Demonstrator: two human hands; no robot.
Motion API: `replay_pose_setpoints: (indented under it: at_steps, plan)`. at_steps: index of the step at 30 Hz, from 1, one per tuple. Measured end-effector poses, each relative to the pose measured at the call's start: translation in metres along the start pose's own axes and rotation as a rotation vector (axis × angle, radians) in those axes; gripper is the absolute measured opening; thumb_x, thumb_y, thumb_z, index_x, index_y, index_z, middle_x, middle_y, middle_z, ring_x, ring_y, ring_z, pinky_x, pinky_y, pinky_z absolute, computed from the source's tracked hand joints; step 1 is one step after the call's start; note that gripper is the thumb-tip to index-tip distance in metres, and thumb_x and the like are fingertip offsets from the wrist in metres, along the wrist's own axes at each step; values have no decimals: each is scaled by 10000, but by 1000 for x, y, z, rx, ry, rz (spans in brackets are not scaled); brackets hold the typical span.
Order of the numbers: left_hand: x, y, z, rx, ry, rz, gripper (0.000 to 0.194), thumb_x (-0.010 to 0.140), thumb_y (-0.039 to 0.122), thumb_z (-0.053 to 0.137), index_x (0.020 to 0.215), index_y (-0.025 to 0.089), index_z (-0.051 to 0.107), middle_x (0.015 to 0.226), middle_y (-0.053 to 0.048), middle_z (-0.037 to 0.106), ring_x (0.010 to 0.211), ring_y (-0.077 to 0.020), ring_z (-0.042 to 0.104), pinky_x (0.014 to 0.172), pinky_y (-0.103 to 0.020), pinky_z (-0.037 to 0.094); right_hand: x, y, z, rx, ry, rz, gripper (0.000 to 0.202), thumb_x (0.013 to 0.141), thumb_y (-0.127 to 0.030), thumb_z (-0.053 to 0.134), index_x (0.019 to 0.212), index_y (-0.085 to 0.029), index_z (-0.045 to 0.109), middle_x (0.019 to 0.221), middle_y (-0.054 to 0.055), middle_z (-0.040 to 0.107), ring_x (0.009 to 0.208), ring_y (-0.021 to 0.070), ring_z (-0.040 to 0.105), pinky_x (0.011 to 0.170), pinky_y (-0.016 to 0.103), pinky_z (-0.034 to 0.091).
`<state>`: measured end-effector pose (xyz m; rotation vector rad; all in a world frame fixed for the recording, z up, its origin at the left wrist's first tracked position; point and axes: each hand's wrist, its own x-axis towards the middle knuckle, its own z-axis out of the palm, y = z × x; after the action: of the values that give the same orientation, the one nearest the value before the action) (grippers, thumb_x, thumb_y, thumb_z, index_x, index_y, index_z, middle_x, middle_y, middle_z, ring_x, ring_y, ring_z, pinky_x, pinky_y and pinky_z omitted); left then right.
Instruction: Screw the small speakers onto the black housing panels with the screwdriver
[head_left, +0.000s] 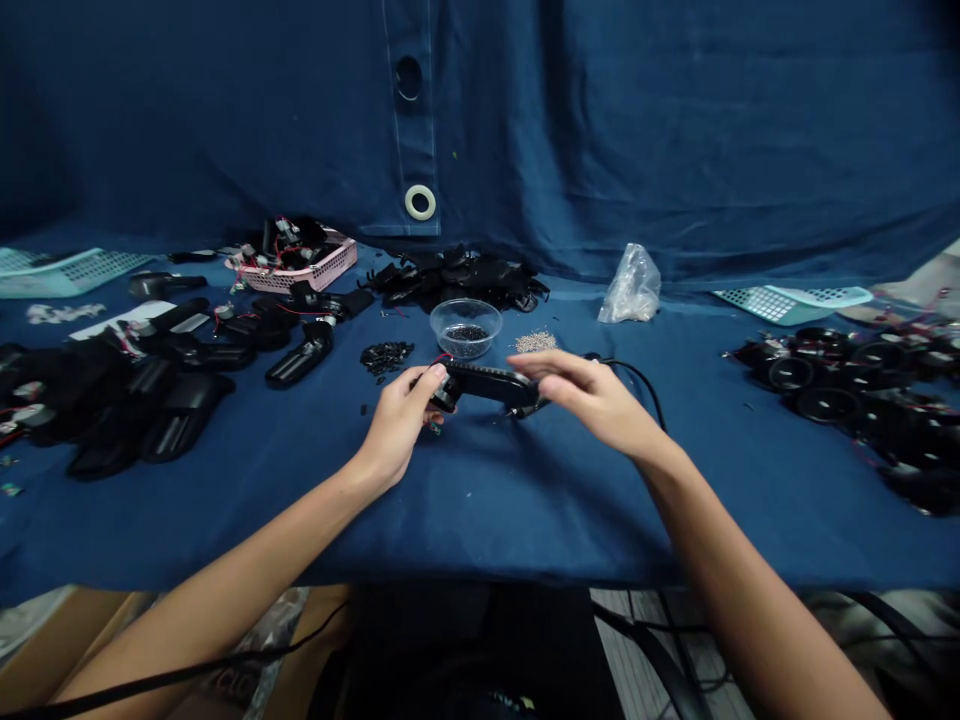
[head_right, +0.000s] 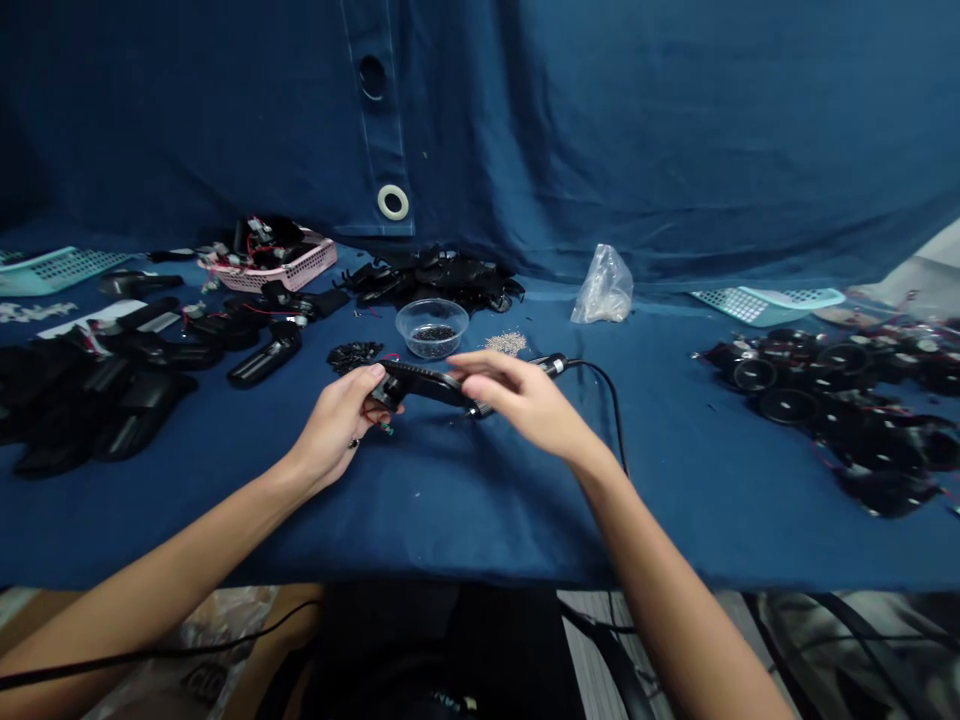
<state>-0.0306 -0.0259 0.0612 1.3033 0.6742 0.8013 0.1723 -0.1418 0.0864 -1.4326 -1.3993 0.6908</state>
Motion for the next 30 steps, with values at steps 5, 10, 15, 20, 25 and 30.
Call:
replay_pose_setpoints:
  at_steps: [5, 10, 15, 20, 25, 30]
  plan:
    - [0, -2, -1, 39, -51, -9, 365, 833, 467, 612, 946, 121, 600, 829, -35, 593, 732, -118, 592, 592, -198, 456, -2, -17, 18, -112, -4, -88, 235, 856, -414, 627, 926, -207, 712, 875, 7, 693, 812, 162, 636, 736, 281, 492]
    - [20, 9, -26, 167, 52, 120, 398, 837, 464, 606, 1069, 141, 596, 958, -51, 612, 825, -144, 591, 698, -249, 494, 6, -2, 21, -112, 59, -53, 363, 894, -432, 571, 1208, -257, 623, 1149, 27, 660, 1002, 187, 632, 867, 328, 505]
    - [117, 63, -98, 793, 545, 682, 377, 808, 310, 666, 1128, 148, 551, 1129, -73, 567, 1066, -198, 539, 989, -322, 416, 9, 19, 18, -134, 157, 20, 332, 922, -425, 524, 1201, -264, 608, 1257, 40, 608, 1152, 203, 582, 995, 372, 472]
    - [268, 103, -167, 1330, 521, 656, 501, 840, 273, 671, 1217, 39, 436, 1261, -126, 411, 1199, -230, 421, 1089, -382, 345, 12, 29, 15, -247, 107, 87, 296, 932, -416, 501, 1157, -263, 616, 1136, 45, 652, 1035, 196, 632, 902, 351, 528]
    - [384, 92, -194, 1440, 449, 510, 575, 777, 170, 739, 1172, -83, 406, 1299, -201, 403, 1196, -237, 360, 1084, -512, 301, 11, 43, 10, -436, 80, 154, 299, 935, -408, 496, 1196, -299, 594, 1176, 20, 643, 1066, 171, 630, 931, 302, 536]
    - [438, 71, -212, 1528, 430, 426, 640, 813, 150, 704, 1225, -162, 327, 1394, -295, 317, 1278, -260, 306, 1069, -568, 275, -2, 73, 2, -597, 134, 195, 390, 922, -423, 510, 1308, -362, 514, 1277, -9, 608, 1149, 184, 607, 959, 300, 533]
